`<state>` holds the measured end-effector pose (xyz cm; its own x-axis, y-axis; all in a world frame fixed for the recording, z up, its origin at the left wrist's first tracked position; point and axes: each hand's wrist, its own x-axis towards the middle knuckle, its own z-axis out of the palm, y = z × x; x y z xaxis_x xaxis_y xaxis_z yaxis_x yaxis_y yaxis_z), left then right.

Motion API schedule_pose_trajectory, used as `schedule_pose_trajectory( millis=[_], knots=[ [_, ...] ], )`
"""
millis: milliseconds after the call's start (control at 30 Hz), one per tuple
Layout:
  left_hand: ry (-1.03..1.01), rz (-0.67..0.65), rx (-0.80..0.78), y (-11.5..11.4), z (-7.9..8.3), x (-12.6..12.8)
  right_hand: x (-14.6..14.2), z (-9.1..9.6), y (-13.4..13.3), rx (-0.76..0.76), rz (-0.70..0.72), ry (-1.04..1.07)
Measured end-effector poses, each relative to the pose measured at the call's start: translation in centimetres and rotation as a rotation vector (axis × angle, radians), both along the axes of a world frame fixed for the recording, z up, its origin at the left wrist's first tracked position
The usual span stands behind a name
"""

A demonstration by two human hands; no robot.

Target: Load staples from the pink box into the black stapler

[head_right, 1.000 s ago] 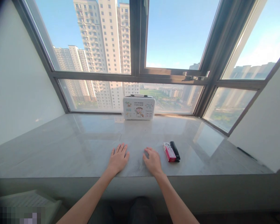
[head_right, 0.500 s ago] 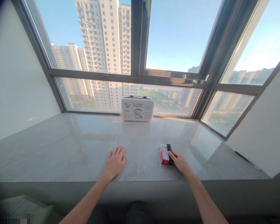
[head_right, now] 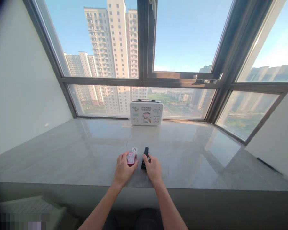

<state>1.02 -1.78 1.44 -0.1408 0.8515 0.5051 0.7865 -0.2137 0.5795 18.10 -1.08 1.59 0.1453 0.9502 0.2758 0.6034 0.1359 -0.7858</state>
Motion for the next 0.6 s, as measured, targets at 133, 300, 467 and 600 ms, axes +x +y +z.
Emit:
schedule_pose_trajectory(
  millis=[133, 300, 467, 600],
  knots=[
    [-0.043, 0.04, -0.003, -0.1, -0.4, -0.4, 1.5, -0.1, -0.7, 0.006, -0.012, 0.011],
    [-0.14, 0.042, 0.032, 1.2, -0.8, -2.5, 1.5, -0.1, -1.2, 0.013, -0.036, -0.017],
    [-0.057, 0.172, -0.043, 3.4, -0.3, -5.2, 1.3, 0.2, -1.5, 0.025, -0.054, -0.026],
    [-0.109, 0.2, 0.003, 2.9, 0.0, -6.6, 1.3, 0.4, -1.6, 0.027, -0.051, -0.026]
  ],
)
